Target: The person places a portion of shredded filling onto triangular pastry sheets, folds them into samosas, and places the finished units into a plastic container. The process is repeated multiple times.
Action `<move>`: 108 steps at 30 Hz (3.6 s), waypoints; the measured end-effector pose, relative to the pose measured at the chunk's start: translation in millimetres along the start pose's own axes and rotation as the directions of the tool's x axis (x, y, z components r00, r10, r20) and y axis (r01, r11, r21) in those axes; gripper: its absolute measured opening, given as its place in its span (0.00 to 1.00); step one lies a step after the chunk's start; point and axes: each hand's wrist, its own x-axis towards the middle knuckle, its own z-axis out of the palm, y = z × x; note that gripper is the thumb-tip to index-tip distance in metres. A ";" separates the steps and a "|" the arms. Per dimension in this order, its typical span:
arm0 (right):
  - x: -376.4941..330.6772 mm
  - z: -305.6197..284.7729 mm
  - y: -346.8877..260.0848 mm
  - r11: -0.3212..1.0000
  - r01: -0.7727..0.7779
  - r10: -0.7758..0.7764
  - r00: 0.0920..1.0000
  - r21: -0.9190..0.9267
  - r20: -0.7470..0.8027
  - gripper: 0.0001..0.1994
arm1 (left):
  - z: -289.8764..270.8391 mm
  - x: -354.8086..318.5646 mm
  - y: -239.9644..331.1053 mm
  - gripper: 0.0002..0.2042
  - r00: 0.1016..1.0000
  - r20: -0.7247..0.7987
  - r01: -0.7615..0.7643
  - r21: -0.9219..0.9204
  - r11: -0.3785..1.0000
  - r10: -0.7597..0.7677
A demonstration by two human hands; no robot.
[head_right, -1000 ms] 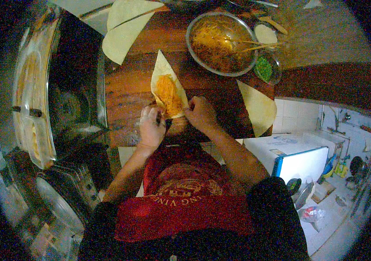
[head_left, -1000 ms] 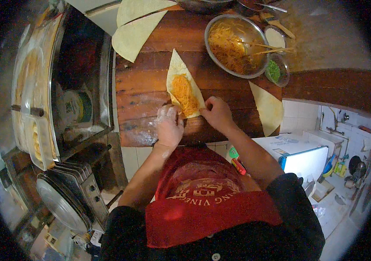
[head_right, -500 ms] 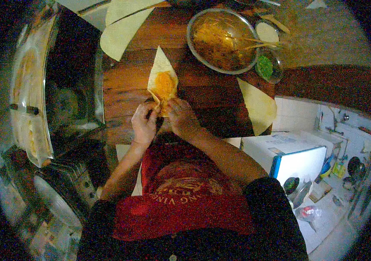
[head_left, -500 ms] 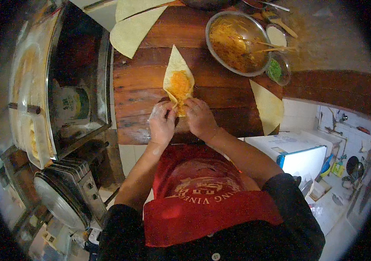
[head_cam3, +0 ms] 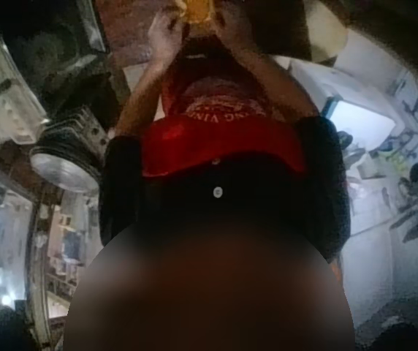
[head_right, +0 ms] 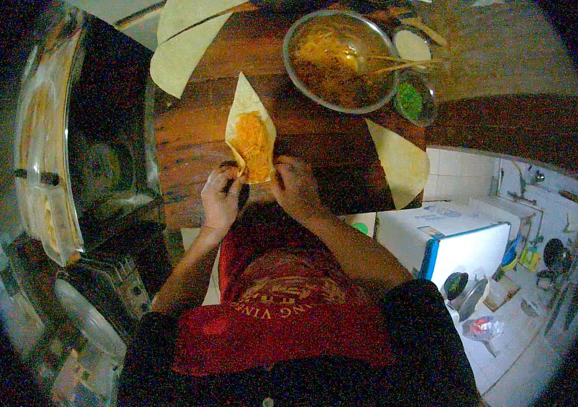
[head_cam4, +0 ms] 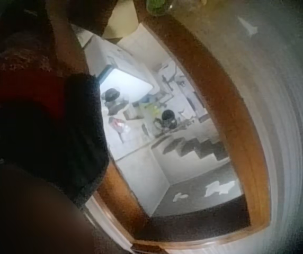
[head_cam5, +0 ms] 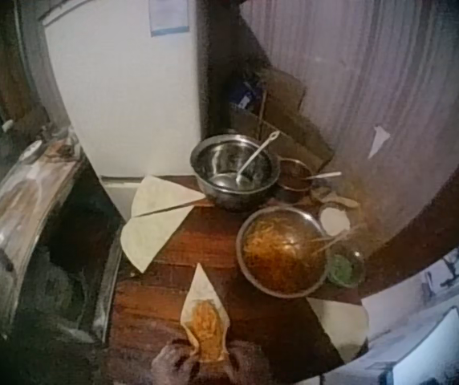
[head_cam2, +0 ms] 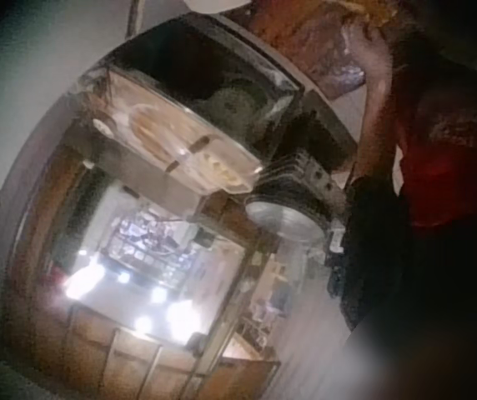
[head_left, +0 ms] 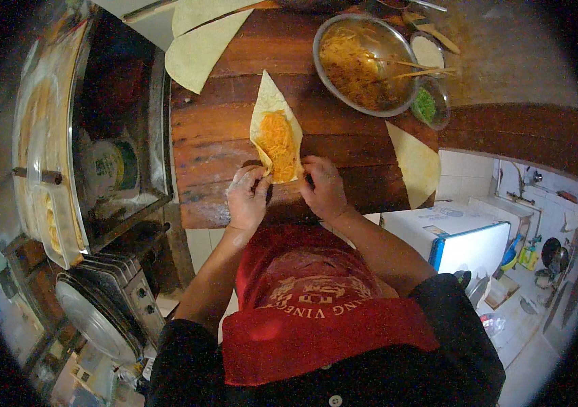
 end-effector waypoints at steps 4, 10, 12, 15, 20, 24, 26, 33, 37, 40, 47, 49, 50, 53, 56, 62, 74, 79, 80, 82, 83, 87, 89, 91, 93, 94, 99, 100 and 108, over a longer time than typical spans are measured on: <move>13.2 7.2 -9.5 0.973 0.227 -0.227 0.974 -0.041 -0.007 0.10 | -0.9 -0.9 -2.8 0.06 0.999 -0.015 -0.043 0.062 0.997 0.044; 13.2 21.3 -0.8 0.938 0.331 -0.324 0.942 -0.102 0.082 0.13 | 2.8 4.1 1.9 0.07 0.991 -0.083 -0.102 0.012 0.995 0.103; 14.5 17.7 -5.2 0.931 0.344 -0.333 0.938 -0.121 0.099 0.13 | 5.3 10.5 3.9 0.09 0.979 -0.052 -0.192 0.108 0.976 0.198; 17.0 14.1 -5.9 0.931 0.346 -0.331 0.934 -0.114 0.133 0.14 | 7.8 21.3 9.7 0.12 0.951 0.091 -0.309 0.259 0.915 0.296; 21.3 2.0 -3.4 0.940 0.340 -0.327 0.922 -0.029 0.207 0.09 | 3.2 27.9 14.6 0.18 0.882 0.414 -0.411 0.438 0.800 0.227; 31.4 -10.3 8.0 0.957 0.271 -0.289 0.918 0.104 0.270 0.13 | -3.4 21.0 23.6 0.23 0.843 0.489 -0.475 0.479 0.738 0.225; 37.2 -13.1 15.1 0.937 0.339 -0.349 0.876 0.091 0.333 0.16 | -4.6 19.3 20.9 0.24 0.826 0.529 -0.481 0.481 0.733 0.195; 53.7 -16.7 35.5 0.833 0.541 -0.522 0.697 0.117 0.492 0.27 | -24.1 32.1 -18.6 0.28 0.644 0.669 -0.711 0.343 0.613 0.372; 63.6 -22.0 33.5 0.836 0.540 -0.482 0.633 0.100 0.606 0.29 | -17.0 46.4 -19.7 0.21 0.586 0.683 -0.774 0.312 0.551 0.436; 63.9 -19.8 31.9 0.860 0.498 -0.469 0.683 0.113 0.559 0.29 | -13.5 56.1 -18.3 0.17 0.632 0.663 -0.710 0.290 0.641 0.400; 69.5 0.0 37.1 0.910 0.354 -0.414 0.761 0.215 0.500 0.22 | -14.2 65.1 -28.7 0.15 0.809 0.476 -0.421 0.063 0.905 0.344; 83.0 -12.1 22.8 0.919 0.229 -0.375 0.759 0.322 0.532 0.19 | -18.9 60.8 -19.1 0.16 0.855 0.447 -0.303 0.022 0.953 0.262; 87.3 -16.9 20.2 0.921 0.184 -0.353 0.767 0.344 0.536 0.18 | -22.5 57.0 -6.5 0.17 0.878 0.420 -0.249 -0.010 0.968 0.230; 98.0 -21.8 19.3 0.935 0.087 -0.285 0.760 0.344 0.583 0.17 | -15.4 40.0 -3.2 0.17 0.932 0.248 -0.286 0.049 0.957 0.265; 99.9 -10.3 35.7 0.969 -0.004 -0.170 0.714 0.247 0.679 0.16 | -0.5 40.1 -12.2 0.14 0.942 0.190 -0.297 0.084 0.951 0.277; 102.2 -0.2 33.3 0.893 -0.432 0.215 0.661 0.130 0.719 0.13 | -2.0 68.3 -16.8 0.13 0.922 0.369 0.114 0.039 0.993 -0.120; 120.2 3.7 38.0 0.802 -0.598 0.469 0.634 0.005 0.615 0.15 | 8.8 50.5 -12.7 0.14 0.786 0.316 -0.614 0.495 0.615 0.531; 93.0 -19.8 7.4 0.971 0.188 -0.159 0.969 -0.149 0.190 0.20 | 3.5 73.4 -15.9 0.13 0.822 0.419 -0.543 0.371 0.754 0.386; 85.8 -20.9 5.5 0.948 0.248 -0.207 0.956 -0.200 0.209 0.20 | -0.4 79.9 -9.7 0.13 0.834 0.421 -0.515 0.358 0.779 0.357; 74.6 -17.7 7.3 0.882 0.367 -0.297 0.920 -0.295 0.255 0.22 | -8.1 90.0 -1.9 0.12 0.831 0.477 -0.481 0.362 0.798 0.285; 73.0 -13.6 12.1 0.879 0.373 -0.307 0.919 -0.297 0.247 0.21 | -10.8 94.6 -0.9 0.12 0.829 0.502 -0.463 0.367 0.807 0.247; 76.5 -4.2 19.3 0.903 0.334 -0.258 0.924 -0.268 0.282 0.21 | -10.3 118.0 -15.9 0.12 0.779 0.569 -0.445 0.202 0.872 0.265; 86.6 -5.1 17.5 0.925 0.295 -0.199 0.912 -0.237 0.360 0.21 | -7.8 123.2 -27.3 0.13 0.762 0.605 -0.412 0.180 0.893 0.230; 101.7 -12.4 19.4 0.943 0.250 -0.128 0.881 -0.218 0.454 0.21 | -14.7 115.4 -2.9 0.13 0.839 0.495 -0.409 0.298 0.863 0.227; 119.0 -17.6 14.9 0.948 0.256 -0.114 0.826 -0.187 0.552 0.20 | -16.4 103.3 7.4 0.13 0.867 0.399 -0.449 0.362 0.817 0.300; 125.6 -17.8 15.5 0.951 0.257 -0.108 0.794 -0.170 0.598 0.20 | -14.7 97.2 7.2 0.13 0.857 0.362 -0.493 0.372 0.787 0.367; 150.4 -18.3 19.2 0.989 0.144 -0.066 0.663 -0.041 0.746 0.16 | -5.6 93.4 -5.5 0.14 0.816 0.373 -0.561 0.326 0.761 0.441; 153.9 -20.2 15.3 0.995 0.101 -0.048 0.628 -0.020 0.776 0.15 | -5.6 92.2 -6.5 0.15 0.839 0.399 -0.506 0.326 0.798 0.369; 75.4 -28.2 -1.0 0.940 0.306 -0.178 0.818 -0.150 0.547 0.20 | -14.4 69.9 -11.5 0.15 0.868 0.469 -0.241 0.113 0.964 0.162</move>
